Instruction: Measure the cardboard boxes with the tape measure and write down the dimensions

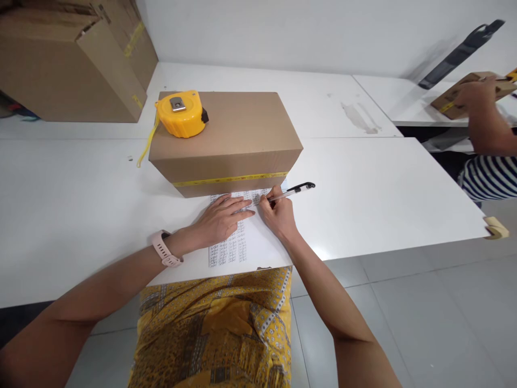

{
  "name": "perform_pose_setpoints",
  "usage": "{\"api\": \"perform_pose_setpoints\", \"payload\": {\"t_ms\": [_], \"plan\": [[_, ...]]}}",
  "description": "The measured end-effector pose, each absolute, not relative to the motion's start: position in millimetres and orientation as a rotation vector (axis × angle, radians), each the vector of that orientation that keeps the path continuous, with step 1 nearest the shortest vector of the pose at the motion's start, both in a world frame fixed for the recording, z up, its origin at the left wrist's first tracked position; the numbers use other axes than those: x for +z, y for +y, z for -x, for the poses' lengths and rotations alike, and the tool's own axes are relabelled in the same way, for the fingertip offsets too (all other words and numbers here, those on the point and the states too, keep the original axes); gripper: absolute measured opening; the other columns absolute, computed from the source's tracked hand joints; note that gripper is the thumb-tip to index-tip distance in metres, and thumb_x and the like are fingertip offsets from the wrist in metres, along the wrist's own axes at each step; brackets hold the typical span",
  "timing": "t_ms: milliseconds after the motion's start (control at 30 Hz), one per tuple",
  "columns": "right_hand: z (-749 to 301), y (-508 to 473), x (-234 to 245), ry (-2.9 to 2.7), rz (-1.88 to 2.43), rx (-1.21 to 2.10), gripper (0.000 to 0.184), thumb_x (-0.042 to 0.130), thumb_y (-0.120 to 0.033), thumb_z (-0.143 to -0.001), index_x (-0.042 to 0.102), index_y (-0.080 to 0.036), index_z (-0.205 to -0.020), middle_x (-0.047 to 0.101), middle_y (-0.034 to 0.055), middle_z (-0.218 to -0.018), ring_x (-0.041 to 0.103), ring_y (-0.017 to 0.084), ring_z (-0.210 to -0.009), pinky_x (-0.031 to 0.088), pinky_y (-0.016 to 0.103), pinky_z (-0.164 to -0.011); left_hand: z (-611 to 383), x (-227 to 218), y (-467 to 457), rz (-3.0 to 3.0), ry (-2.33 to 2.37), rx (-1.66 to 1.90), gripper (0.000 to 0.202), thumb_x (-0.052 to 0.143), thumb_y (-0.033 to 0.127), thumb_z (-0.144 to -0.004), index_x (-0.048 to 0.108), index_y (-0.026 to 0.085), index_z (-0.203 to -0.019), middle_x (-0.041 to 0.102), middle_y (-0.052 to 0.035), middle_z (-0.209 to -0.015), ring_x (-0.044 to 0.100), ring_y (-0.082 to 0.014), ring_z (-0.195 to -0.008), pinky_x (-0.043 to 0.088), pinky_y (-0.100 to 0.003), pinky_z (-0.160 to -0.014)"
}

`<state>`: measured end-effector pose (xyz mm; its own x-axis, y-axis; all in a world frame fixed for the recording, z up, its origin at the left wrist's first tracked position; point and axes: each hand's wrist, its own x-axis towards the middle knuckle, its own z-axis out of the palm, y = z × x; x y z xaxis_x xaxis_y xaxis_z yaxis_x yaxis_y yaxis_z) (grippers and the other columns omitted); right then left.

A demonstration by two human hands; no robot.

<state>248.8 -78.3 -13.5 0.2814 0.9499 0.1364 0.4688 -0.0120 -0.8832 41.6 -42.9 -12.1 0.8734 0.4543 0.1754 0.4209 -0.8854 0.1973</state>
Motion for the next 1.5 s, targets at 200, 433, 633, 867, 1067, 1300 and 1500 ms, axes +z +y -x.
{"api": "perform_pose_setpoints", "payload": {"t_ms": [200, 433, 633, 867, 1067, 1300, 1500], "plan": [[-250, -79, -13, -1.308, 1.644, 0.630, 0.020, 0.056, -0.029, -0.083, 0.040, -0.026, -0.071, 0.043, -0.0073, -0.051, 0.038, 0.011, -0.050, 0.028, 0.030, -0.054, -41, -12, -43, -2.878, 0.672, 0.332, 0.048, 0.050, 0.008, -0.095, 0.063, 0.020, -0.140, 0.058, -0.0102, -0.153, 0.050, -0.0261, -0.142, 0.032, -0.049, -0.121], [-250, -79, -13, -1.328, 1.648, 0.645, 0.020, 0.055, -0.030, -0.083, 0.039, -0.027, -0.071, 0.041, -0.0077, -0.050, 0.037, 0.012, -0.049, 0.027, 0.030, -0.053, -42, -10, -43, -2.868, 0.676, 0.327, 0.049, 0.051, 0.007, -0.094, 0.064, 0.019, -0.140, 0.058, -0.0110, -0.152, 0.050, -0.0269, -0.142, 0.033, -0.051, -0.121], [-250, -79, -12, -1.317, 1.651, 0.629, 0.020, 0.055, -0.030, -0.083, 0.039, -0.027, -0.071, 0.042, -0.0075, -0.051, 0.038, 0.012, -0.050, 0.028, 0.030, -0.054, -42, -10, -44, -2.875, 0.689, 0.300, 0.048, 0.049, 0.008, -0.096, 0.063, 0.020, -0.141, 0.057, -0.0097, -0.153, 0.049, -0.0259, -0.143, 0.032, -0.049, -0.122], [-249, -79, -11, -1.326, 1.651, 0.616, 0.019, 0.054, -0.029, -0.082, 0.039, -0.027, -0.070, 0.042, -0.0074, -0.050, 0.038, 0.011, -0.049, 0.028, 0.030, -0.053, -43, -10, -43, -2.869, 0.686, 0.304, 0.049, 0.050, 0.008, -0.095, 0.064, 0.019, -0.140, 0.057, -0.0112, -0.153, 0.049, -0.0268, -0.143, 0.033, -0.050, -0.121], [-251, -79, -15, -1.303, 1.636, 0.619, 0.019, 0.056, -0.028, -0.082, 0.041, -0.026, -0.070, 0.043, -0.0074, -0.052, 0.038, 0.011, -0.051, 0.028, 0.029, -0.054, -42, -10, -43, -2.867, 0.679, 0.301, 0.049, 0.050, 0.008, -0.096, 0.063, 0.019, -0.141, 0.057, -0.0112, -0.153, 0.049, -0.0269, -0.143, 0.033, -0.051, -0.122], [-256, -82, -8, -1.159, 1.619, 0.420, 0.023, 0.058, -0.032, -0.086, 0.041, -0.026, -0.070, 0.042, -0.0066, -0.056, 0.039, 0.012, -0.055, 0.031, 0.029, -0.055, -41, -9, -43, -2.853, 0.668, 0.297, 0.050, 0.049, 0.008, -0.095, 0.063, 0.019, -0.142, 0.057, -0.0122, -0.153, 0.049, -0.0271, -0.142, 0.033, -0.052, -0.121], [-280, -86, -5, -0.985, 1.667, 0.018, 0.011, 0.048, -0.033, -0.097, 0.052, -0.024, -0.093, 0.056, 0.0009, -0.081, 0.053, 0.016, -0.069, 0.041, 0.031, -0.064, -39, -10, -41, -2.851, 0.649, 0.326, 0.049, 0.048, 0.007, -0.094, 0.065, 0.018, -0.139, 0.058, -0.0126, -0.152, 0.051, -0.0272, -0.141, 0.036, -0.053, -0.120]]}}
